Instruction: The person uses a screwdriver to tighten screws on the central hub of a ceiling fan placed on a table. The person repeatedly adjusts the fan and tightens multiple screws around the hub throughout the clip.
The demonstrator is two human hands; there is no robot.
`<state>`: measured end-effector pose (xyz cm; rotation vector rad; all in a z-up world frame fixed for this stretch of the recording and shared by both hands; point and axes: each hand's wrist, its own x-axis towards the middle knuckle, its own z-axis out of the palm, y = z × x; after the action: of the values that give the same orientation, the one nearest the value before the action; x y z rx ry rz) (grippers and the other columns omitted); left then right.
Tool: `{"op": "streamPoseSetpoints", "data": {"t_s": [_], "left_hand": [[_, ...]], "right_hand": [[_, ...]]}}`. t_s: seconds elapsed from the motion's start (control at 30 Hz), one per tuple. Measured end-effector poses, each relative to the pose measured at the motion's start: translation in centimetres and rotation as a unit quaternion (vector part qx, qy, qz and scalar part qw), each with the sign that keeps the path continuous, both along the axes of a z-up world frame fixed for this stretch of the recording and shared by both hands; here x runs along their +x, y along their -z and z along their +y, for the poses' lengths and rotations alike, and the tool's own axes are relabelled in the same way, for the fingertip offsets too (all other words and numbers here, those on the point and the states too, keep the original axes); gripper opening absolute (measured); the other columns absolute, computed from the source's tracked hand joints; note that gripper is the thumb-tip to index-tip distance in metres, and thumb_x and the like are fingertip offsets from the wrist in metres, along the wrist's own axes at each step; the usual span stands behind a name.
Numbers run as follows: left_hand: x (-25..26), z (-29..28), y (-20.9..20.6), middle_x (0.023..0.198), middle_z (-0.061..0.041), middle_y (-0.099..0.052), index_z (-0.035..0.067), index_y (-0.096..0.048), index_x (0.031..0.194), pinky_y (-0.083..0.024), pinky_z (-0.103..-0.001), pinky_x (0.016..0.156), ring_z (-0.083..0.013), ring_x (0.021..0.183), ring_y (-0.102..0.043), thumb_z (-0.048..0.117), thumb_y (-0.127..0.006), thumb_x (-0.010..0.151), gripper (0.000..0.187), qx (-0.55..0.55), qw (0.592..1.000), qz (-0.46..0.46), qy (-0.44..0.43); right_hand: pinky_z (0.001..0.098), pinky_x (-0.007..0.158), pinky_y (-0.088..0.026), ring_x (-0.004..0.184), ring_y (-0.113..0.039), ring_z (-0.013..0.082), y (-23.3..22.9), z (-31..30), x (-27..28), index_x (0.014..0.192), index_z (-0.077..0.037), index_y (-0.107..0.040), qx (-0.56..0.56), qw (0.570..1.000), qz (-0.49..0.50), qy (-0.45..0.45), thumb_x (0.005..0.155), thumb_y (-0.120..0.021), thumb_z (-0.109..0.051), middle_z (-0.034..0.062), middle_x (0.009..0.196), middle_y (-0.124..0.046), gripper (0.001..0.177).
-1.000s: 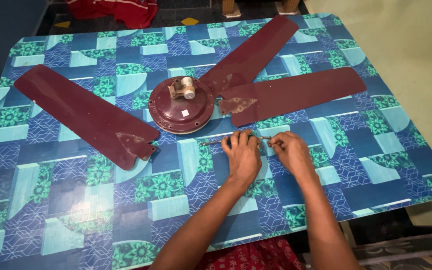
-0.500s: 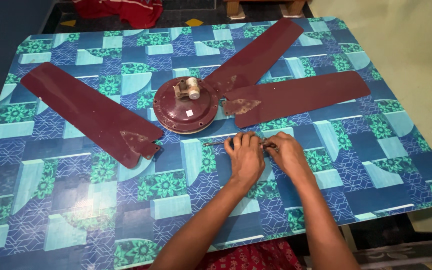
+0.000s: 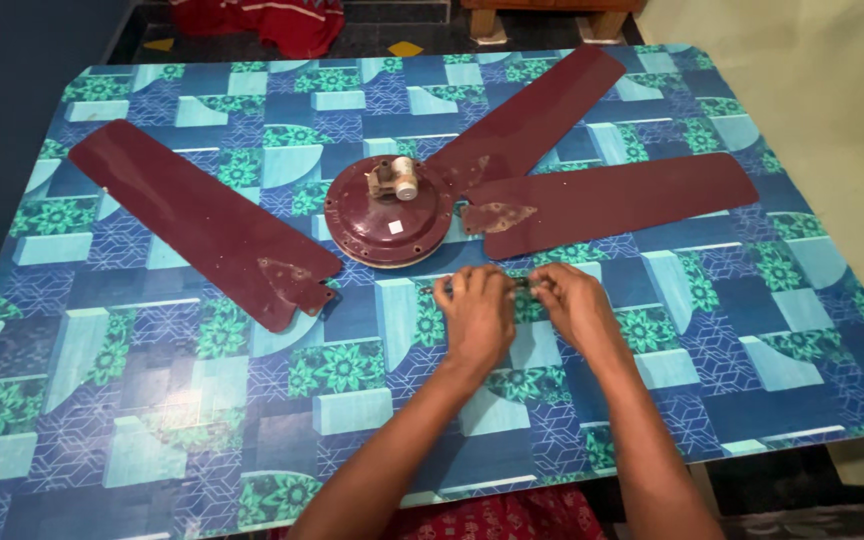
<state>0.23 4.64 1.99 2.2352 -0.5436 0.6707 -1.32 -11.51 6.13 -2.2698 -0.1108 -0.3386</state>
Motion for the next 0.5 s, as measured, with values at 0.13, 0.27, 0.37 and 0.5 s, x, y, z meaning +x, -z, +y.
{"op": "streamPoseSetpoints", "data": {"t_s": [0.13,0.27,0.37,0.5], "left_hand": [[0.7,3.5,-0.2,0.115,-0.006,-0.064,0.012,-0.069,0.104,-0.028,-0.056,0.103,-0.0293,0.117,-0.053,0.011,-0.067,0.089,0.015,-0.012,0.999,0.012,-0.033],[1.5,6.9,0.1,0.106,-0.005,-0.066,0.014,-0.071,0.101,-0.029,-0.055,0.101,-0.0283,0.111,-0.055,0.011,-0.067,0.089,0.013,0.005,0.995,0.051,-0.086],[1.9,8.6,0.4,0.099,-0.005,-0.066,0.014,-0.071,0.100,-0.031,-0.054,0.098,-0.0277,0.106,-0.056,0.010,-0.067,0.089,0.012,0.013,0.993,0.050,-0.107],[2.0,10.0,0.8,0.096,-0.004,-0.067,0.015,-0.073,0.099,-0.032,-0.054,0.095,-0.0272,0.103,-0.057,0.010,-0.068,0.085,0.016,0.022,0.991,0.042,-0.121]], "right_hand": [[0.0268,0.064,-0.050,0.074,-0.061,0.0118,1.3,0.6,1.6,0.115,-0.004,-0.074,0.059,0.998,0.024,-0.018,0.093,-0.069,-0.007,0.0055,0.090,-0.069,0.023],[0.0226,0.062,-0.047,0.073,-0.058,0.0054,3.3,2.3,4.2,0.115,-0.005,-0.075,0.204,0.972,0.108,-0.049,0.096,-0.069,-0.009,0.0004,0.087,-0.070,0.021],[0.0204,0.066,-0.051,0.075,-0.062,0.0038,4.4,4.1,6.3,0.115,-0.005,-0.073,0.269,0.952,0.103,-0.108,0.096,-0.067,-0.009,-0.0013,0.089,-0.072,0.020],[0.0240,0.057,-0.037,0.069,-0.049,0.0068,5.0,7.1,7.9,0.116,-0.003,-0.077,0.284,0.946,0.122,-0.099,0.097,-0.071,-0.009,0.0013,0.084,-0.065,0.020]]}}
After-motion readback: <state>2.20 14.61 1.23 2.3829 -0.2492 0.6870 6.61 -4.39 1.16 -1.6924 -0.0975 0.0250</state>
